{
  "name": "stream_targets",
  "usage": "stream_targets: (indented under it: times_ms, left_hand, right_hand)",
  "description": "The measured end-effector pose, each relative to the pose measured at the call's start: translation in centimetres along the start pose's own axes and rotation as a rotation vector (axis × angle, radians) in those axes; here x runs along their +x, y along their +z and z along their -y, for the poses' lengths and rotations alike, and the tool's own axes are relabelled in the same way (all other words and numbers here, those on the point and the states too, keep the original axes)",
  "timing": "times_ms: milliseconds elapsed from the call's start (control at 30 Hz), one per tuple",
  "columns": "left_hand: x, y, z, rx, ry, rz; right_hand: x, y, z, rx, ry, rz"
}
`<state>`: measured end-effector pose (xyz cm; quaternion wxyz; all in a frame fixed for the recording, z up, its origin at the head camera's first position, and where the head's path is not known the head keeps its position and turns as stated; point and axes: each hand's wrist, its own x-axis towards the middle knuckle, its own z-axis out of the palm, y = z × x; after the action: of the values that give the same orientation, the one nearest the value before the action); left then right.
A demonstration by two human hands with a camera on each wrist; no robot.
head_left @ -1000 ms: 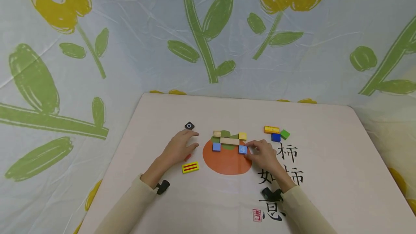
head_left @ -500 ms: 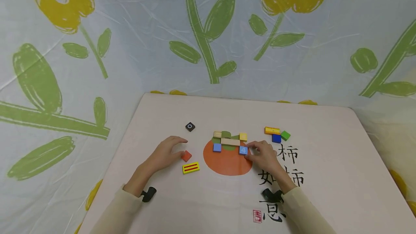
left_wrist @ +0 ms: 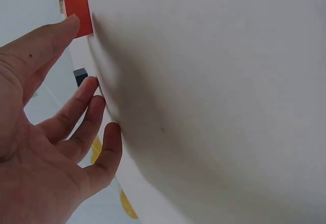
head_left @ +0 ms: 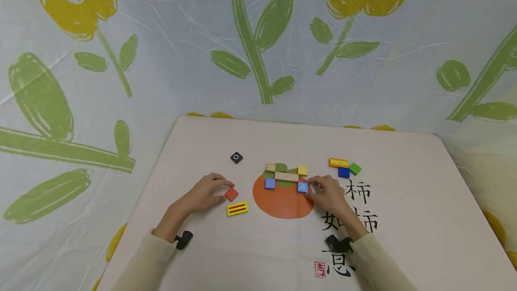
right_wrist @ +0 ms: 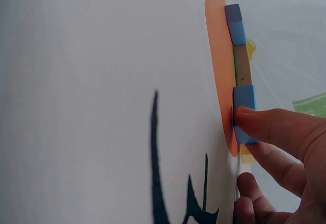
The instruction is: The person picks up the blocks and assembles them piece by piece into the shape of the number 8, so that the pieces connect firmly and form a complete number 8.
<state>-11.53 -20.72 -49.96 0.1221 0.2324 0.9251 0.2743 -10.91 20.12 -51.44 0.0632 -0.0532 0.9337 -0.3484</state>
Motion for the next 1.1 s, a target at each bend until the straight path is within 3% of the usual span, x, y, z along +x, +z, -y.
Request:
stream_targets:
  times_ms: [700, 1100]
  left_hand:
    - [0.31, 0.37, -0.38, 0.134, -0.037, -0.009]
    - [0.14, 0.43, -0.53, 0.166, 0.01, -0.031]
  right_hand:
    - [-0.23, -0.18, 0.06, 0.02, -0.03, -0.004]
    - [-0.08, -0.13, -0.02, 0.018, -0.019, 0.001]
